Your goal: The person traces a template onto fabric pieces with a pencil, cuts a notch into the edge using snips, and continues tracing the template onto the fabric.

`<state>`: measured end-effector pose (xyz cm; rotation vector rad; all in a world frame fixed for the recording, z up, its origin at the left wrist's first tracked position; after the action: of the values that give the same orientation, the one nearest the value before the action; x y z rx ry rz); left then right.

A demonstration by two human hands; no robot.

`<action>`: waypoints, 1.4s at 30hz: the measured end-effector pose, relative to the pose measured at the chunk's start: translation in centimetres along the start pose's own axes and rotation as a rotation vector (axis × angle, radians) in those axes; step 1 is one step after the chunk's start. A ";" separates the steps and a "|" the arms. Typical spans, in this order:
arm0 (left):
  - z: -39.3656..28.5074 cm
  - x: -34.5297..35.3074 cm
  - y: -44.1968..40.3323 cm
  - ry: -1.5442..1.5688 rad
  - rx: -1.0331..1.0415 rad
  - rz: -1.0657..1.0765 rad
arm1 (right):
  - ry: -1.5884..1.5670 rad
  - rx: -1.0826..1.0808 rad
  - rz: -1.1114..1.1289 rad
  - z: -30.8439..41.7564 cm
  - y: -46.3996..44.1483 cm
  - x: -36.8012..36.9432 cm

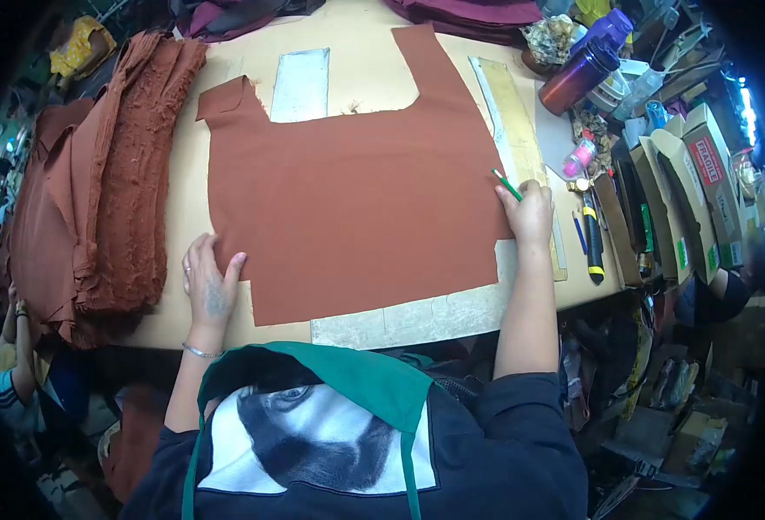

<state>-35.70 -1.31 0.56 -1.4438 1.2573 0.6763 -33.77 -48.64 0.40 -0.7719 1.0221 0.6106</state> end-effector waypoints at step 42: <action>2.8 9.3 -25.3 0.293 0.308 -0.400 | -0.248 -0.335 0.077 6.6 8.4 -0.2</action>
<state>-8.83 -4.63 0.07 -1.5053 1.1796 -0.0004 -36.80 -38.38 0.34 -0.9255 0.7315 0.9353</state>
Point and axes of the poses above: each hand's wrist, its own y-axis away from the middle knuckle, its own x-axis out of the palm, z = x × y, the point moved 6 cm from there along -y, towards the middle knuckle, and after that the axes turned 8 degrees about x, right-handed, at the moved point
